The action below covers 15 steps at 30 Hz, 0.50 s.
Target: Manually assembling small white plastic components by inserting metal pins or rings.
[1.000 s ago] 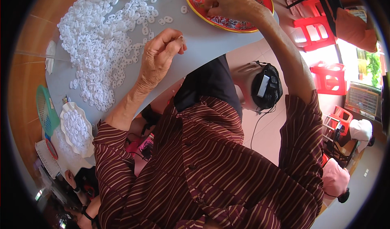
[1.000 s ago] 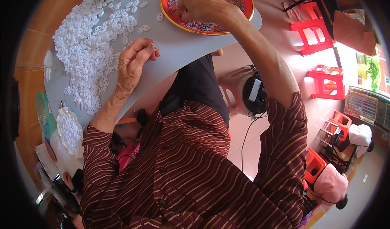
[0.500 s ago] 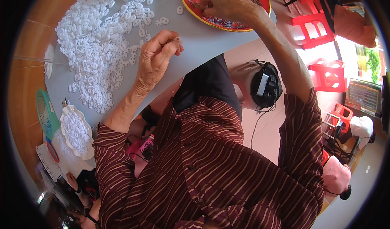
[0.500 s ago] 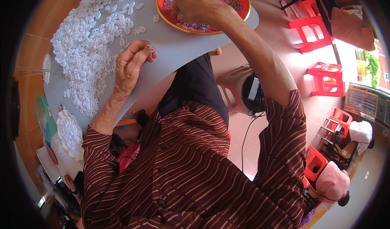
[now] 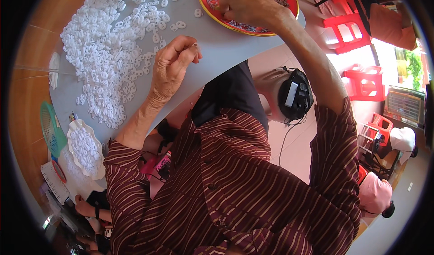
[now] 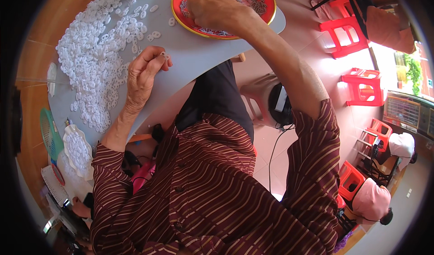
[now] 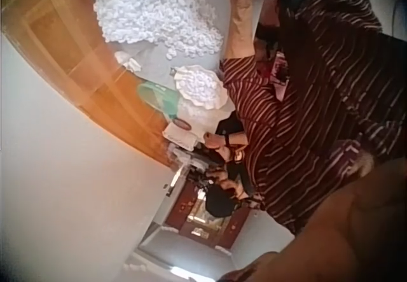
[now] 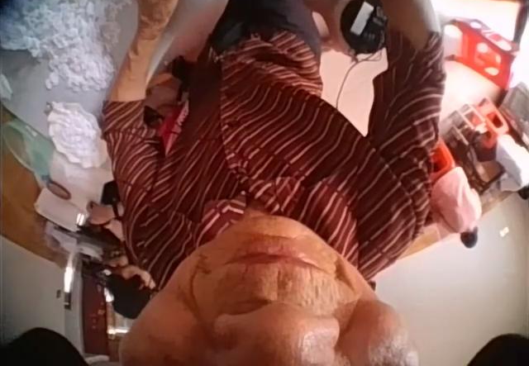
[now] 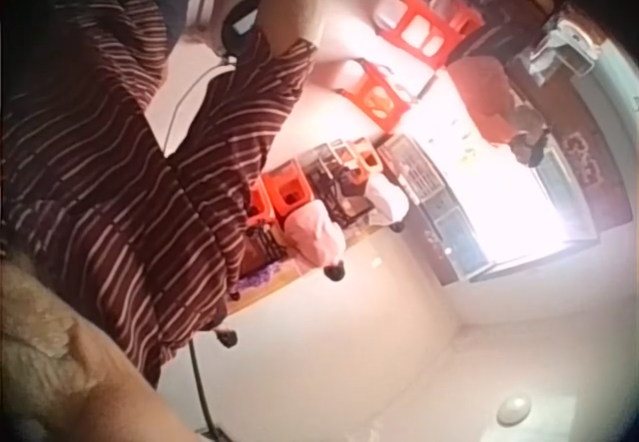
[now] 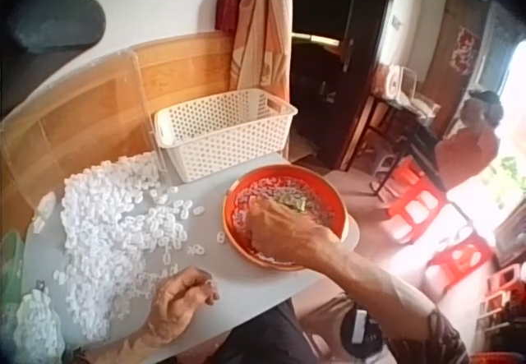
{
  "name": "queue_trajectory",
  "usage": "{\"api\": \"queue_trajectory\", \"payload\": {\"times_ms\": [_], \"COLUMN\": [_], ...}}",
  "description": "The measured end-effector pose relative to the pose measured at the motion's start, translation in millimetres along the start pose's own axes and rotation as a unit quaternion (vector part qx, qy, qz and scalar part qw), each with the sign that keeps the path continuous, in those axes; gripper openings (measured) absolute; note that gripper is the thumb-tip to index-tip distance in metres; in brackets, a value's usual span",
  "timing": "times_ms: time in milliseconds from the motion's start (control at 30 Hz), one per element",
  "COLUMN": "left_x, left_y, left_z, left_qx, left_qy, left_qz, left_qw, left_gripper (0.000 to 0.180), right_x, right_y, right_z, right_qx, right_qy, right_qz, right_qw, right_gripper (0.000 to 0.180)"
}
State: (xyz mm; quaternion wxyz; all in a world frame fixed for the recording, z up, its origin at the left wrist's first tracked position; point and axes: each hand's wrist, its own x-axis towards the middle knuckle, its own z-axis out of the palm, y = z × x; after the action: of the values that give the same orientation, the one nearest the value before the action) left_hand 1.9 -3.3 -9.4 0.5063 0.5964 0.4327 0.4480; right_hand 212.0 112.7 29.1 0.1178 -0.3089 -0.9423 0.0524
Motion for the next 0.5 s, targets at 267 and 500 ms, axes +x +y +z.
{"api": "queue_trajectory", "payload": {"times_ms": [267, 500], "left_x": [-0.2, 2.2], "left_y": [-2.7, -3.9], "left_z": [-0.1, -4.1], "left_qx": [-0.032, -0.065], "left_qy": [0.012, 0.025], "left_qz": [-0.008, -0.015], "left_qw": [0.999, 0.997], "left_gripper": [0.015, 0.014], "right_x": [9.3, -8.4], "right_y": [-18.0, -35.7], "right_z": [13.5, -8.6], "right_qx": [-0.085, 0.185], "right_qy": [0.015, 0.132], "right_qz": [0.11, 0.104], "right_qw": [0.99, 0.968], "right_gripper": [0.017, 0.022]}}
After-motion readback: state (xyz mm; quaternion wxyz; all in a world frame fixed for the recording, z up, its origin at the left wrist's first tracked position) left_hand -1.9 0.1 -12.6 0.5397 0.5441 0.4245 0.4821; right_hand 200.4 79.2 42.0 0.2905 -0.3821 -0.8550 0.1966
